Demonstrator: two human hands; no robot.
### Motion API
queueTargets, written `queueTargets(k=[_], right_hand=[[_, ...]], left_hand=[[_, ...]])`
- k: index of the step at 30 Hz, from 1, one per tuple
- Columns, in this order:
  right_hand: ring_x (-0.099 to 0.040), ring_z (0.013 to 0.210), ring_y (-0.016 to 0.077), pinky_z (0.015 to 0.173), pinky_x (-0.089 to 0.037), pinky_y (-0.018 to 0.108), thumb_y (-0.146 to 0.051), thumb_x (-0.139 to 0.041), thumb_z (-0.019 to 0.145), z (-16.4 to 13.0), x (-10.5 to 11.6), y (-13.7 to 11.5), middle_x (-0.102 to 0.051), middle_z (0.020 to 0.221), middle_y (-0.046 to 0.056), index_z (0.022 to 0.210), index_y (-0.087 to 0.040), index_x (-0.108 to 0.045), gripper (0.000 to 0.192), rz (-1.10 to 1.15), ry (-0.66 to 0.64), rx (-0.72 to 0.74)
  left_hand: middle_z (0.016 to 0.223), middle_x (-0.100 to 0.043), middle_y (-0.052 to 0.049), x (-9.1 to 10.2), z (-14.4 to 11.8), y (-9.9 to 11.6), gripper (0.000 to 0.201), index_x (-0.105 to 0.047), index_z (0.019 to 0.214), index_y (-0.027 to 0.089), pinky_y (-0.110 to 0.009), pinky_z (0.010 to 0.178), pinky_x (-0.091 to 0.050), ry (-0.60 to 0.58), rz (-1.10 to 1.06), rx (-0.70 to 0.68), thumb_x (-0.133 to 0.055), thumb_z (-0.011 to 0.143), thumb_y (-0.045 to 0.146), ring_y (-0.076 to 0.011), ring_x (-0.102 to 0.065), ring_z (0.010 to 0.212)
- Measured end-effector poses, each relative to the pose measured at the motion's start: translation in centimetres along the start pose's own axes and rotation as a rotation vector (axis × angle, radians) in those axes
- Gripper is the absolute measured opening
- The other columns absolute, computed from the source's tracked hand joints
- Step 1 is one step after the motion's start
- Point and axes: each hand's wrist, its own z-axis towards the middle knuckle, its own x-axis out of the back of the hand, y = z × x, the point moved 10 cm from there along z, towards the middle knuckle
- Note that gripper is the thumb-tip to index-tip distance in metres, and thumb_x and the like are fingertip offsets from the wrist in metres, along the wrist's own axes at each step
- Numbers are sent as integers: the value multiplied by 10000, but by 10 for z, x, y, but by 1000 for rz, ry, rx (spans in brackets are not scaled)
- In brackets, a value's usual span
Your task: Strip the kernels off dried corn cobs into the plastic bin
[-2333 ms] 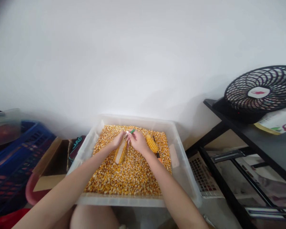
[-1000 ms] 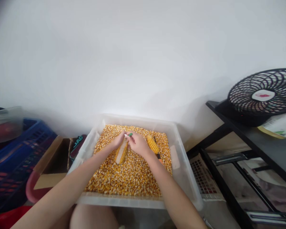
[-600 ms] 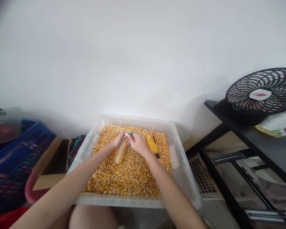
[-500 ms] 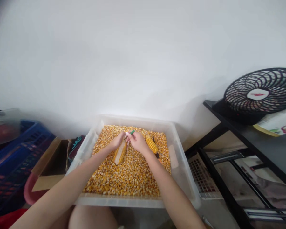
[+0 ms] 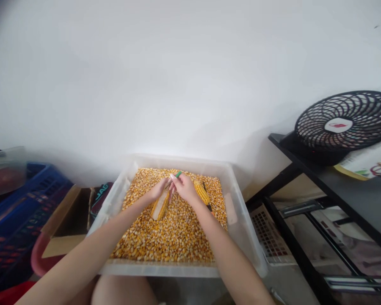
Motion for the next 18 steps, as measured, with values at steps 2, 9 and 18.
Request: queueTargets(k=[2, 9, 18], right_hand=[[-534, 510, 119, 520, -447, 241, -473, -453, 816, 0, 1, -2, -569, 587, 2, 767, -167, -539, 322, -56, 2, 25], [-549, 543, 123, 535, -428, 232, -412, -428, 849, -4, -6, -11, -605, 636, 21, 787, -170, -575, 290, -316, -51, 108], [-550, 573, 120, 564, -410, 224, -390, -395, 872, -5, -5, -19, -603, 655, 13, 853, -170, -580, 288, -383, -52, 142]], left_hand=[[506, -519, -23, 1, 1, -4, 400, -476, 635, 161, -264, 414, -391, 0, -34, 25, -271, 819, 452, -127, -463, 397], [461, -518, -36, 4, 2, -9, 441, -444, 568, 167, -256, 409, -379, 34, -20, 76, -278, 802, 501, -130, -463, 392], [492, -508, -33, 7, 1, -8, 450, -476, 596, 156, -268, 428, -378, 50, 23, 75, -252, 828, 470, -134, -452, 418]])
